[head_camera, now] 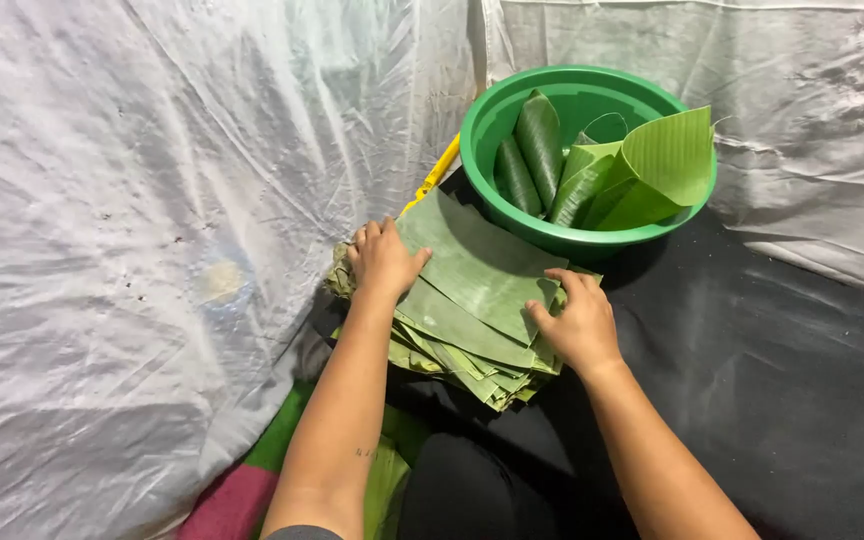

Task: Cleaning banana leaves with a cloth and folding them into cone shapes.

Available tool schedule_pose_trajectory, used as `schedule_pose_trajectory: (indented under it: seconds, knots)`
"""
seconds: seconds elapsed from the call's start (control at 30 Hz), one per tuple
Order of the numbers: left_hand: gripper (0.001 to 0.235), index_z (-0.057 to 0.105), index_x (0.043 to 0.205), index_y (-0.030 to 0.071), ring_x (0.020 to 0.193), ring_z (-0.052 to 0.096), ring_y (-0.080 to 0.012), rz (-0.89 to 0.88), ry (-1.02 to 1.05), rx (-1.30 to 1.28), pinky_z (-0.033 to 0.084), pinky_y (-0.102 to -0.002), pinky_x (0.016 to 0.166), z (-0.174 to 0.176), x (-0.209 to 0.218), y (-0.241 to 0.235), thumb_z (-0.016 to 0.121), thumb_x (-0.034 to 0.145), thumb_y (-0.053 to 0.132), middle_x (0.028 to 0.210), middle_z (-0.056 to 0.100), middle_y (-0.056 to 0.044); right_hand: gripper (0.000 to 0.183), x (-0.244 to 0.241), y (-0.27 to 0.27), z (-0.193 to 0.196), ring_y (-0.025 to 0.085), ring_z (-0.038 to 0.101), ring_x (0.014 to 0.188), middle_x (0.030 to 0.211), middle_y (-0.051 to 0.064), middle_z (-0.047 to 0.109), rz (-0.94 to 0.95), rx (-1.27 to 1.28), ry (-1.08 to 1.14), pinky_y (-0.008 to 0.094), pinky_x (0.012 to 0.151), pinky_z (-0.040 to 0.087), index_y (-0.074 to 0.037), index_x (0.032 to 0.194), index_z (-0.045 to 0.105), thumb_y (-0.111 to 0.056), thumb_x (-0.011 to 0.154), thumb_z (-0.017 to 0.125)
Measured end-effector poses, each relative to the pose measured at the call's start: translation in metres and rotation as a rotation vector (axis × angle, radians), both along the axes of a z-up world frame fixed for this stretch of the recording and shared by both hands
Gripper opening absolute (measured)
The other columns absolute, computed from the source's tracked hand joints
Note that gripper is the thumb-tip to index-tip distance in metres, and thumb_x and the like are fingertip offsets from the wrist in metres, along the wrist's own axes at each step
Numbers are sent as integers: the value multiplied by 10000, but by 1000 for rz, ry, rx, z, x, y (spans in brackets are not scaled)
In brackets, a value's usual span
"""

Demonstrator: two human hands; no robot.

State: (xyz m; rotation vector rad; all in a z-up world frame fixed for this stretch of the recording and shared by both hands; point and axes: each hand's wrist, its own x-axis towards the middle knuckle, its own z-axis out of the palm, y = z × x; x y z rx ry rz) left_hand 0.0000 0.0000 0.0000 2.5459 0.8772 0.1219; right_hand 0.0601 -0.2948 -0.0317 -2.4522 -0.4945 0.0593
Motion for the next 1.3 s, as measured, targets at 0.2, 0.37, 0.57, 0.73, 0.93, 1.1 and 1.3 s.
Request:
schedule_pose_trajectory:
  seconds: [0.2,0.37,0.57,0.73,0.93,1.1,1.3]
  knots:
    - [502,598,1297,139,1299,452,-297,26,-99,56,308,-549,1106,-34,13,12,753,867,347,1283,537,-54,495,-4,2,-6,334,728,933,1127,111,664,-34,179,-61,411,828,595,-127,1241,739,-249,777,857]
    - [178,658,1094,225,1119,591,-233,36,-274,124,387,-520,1009,-56,16,23,675,917,211,1043,618,34,432,-3,-2,-10,300,730,885,1022,82,680,-73,276,-104,398,796,595,-167,1181,768,-188,757,850]
    - [200,686,1058,163,1054,671,-371,-127,-447,-81,487,-476,973,-4,-25,2,605,908,59,938,697,-120,379,-17,-21,19,246,702,811,1007,100,707,-107,452,-34,382,726,560,-140,1232,761,-55,864,725]
    - [352,755,1174,274,1121,667,-367,-224,-345,-302,511,-461,971,31,-60,-42,596,915,97,1124,752,-125,337,-29,-76,46,156,663,759,919,76,739,-180,619,-27,321,699,554,-136,1194,777,-6,895,694]
    - [451,792,1198,159,660,583,-151,-293,-366,-593,522,-314,654,19,-64,-150,616,807,20,983,774,-116,305,-43,-205,45,115,647,820,924,74,743,-263,758,-7,315,768,571,-89,1151,781,44,886,708]
    - [162,816,1019,71,825,730,-259,-471,-490,-730,583,-390,758,-8,-33,-271,723,891,104,915,789,-183,232,-40,-345,9,86,626,768,902,47,733,-478,626,-89,242,724,538,-119,1066,754,-42,858,822]
    - [287,783,1105,131,1085,699,-371,-647,-342,-587,557,-459,938,-55,5,-381,686,843,66,1053,757,-136,207,-34,-435,-54,129,694,774,965,83,765,-627,411,-141,253,715,565,-151,1031,767,-87,845,833]
